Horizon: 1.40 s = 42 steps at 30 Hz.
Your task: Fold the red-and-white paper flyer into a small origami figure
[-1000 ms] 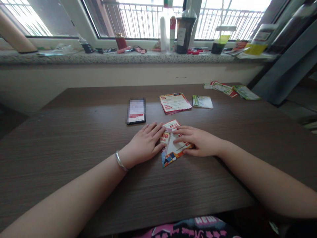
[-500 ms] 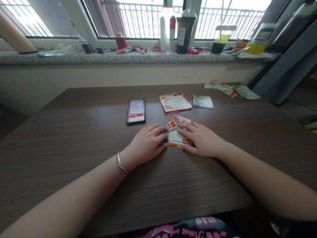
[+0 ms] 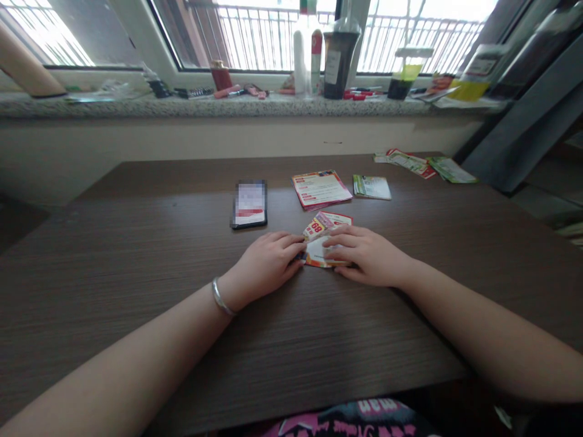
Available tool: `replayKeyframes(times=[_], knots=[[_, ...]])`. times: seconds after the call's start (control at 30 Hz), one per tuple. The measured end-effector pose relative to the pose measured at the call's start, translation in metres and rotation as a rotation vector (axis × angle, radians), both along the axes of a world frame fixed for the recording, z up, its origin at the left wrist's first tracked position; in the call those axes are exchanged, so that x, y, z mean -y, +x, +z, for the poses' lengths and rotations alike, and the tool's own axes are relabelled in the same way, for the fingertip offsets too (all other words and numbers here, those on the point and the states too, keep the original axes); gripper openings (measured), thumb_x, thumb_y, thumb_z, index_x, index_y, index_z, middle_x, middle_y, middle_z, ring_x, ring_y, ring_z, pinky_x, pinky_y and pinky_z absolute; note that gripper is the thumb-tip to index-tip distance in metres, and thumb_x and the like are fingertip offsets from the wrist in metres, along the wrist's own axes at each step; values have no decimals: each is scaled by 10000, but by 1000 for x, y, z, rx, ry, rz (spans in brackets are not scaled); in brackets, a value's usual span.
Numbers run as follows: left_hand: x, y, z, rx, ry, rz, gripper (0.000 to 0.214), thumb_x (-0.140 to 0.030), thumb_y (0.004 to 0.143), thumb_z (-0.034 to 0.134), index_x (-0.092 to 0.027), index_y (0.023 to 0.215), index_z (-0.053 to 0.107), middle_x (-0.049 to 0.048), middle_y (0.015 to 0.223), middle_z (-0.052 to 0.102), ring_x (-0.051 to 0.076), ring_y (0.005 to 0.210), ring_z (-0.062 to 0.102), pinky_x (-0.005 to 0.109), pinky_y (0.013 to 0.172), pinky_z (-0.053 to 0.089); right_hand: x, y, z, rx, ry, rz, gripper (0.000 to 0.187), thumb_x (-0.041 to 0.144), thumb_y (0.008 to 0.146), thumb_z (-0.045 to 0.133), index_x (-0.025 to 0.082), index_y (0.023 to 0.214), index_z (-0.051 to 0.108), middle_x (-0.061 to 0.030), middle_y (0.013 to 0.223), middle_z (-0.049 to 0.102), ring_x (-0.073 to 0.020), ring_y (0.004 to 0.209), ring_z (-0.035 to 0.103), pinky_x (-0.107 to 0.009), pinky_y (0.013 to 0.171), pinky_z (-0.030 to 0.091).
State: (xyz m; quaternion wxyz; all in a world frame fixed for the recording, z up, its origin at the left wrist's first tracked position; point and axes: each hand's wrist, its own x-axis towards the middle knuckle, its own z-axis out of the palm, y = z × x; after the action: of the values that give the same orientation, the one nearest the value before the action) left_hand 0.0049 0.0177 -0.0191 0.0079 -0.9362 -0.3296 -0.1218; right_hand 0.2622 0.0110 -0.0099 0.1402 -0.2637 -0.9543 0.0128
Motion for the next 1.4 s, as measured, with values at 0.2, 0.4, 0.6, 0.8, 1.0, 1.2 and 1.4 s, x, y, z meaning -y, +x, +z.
replayKeyframes(times=[0.2, 0.4, 0.6, 0.8, 1.0, 1.2, 1.4], knots=[[4, -1, -3, -64, 16, 33, 411, -327, 947, 462, -184, 1328, 514, 134, 1381, 464, 277, 1201, 514, 435, 998, 468, 2, 3, -2, 65, -36, -127, 261, 308, 951, 458, 208, 967, 699, -46, 1027, 727, -179, 940, 664, -309, 827, 500], [2, -1, -1, -93, 0, -71, 418, -325, 961, 438, -167, 1343, 503, 114, 1284, 560, 260, 1206, 498, 418, 1042, 429, 0, 5, 2, 48, -77, -322, 255, 341, 924, 480, 205, 868, 688, -47, 847, 728, -177, 790, 664, -271, 696, 447], [2, 0, 2, -103, -60, -100, 501, -320, 947, 477, -173, 1420, 406, 88, 1430, 483, 265, 1312, 426, 423, 1106, 365, -6, 8, 1, -56, -196, -516, 266, 381, 901, 471, 211, 860, 671, -25, 726, 679, -141, 596, 568, -244, 565, 352], [5, 0, 1, -135, -100, -98, 648, -336, 918, 530, -171, 1488, 269, 105, 1475, 429, 281, 1356, 384, 422, 1103, 355, -20, 15, -9, -158, -348, -613, 210, 352, 855, 526, 218, 857, 687, 3, 678, 641, -125, 551, 492, -243, 542, 320], [5, -2, -3, -146, -97, -119, 603, -353, 936, 497, -216, 1485, 285, 49, 1515, 376, 290, 1389, 331, 454, 1123, 304, -25, 18, -15, -144, -329, -651, 199, 375, 847, 555, 234, 829, 696, -22, 838, 701, -174, 715, 586, -270, 621, 374], [6, -1, -2, -146, -122, -126, 598, -377, 943, 479, -222, 1487, 285, 30, 1537, 337, 297, 1398, 305, 464, 1135, 279, -24, 17, -13, -113, -290, -681, 182, 396, 841, 589, 251, 859, 696, -40, 1006, 711, -207, 828, 618, -293, 660, 400], [7, -1, 2, -165, -166, -123, 598, -378, 939, 485, -224, 1485, 295, 23, 1537, 334, 307, 1406, 284, 469, 1136, 269, -30, 23, -16, -93, -280, -658, 179, 383, 851, 591, 228, 841, 681, -50, 916, 699, -208, 801, 600, -298, 654, 394]])
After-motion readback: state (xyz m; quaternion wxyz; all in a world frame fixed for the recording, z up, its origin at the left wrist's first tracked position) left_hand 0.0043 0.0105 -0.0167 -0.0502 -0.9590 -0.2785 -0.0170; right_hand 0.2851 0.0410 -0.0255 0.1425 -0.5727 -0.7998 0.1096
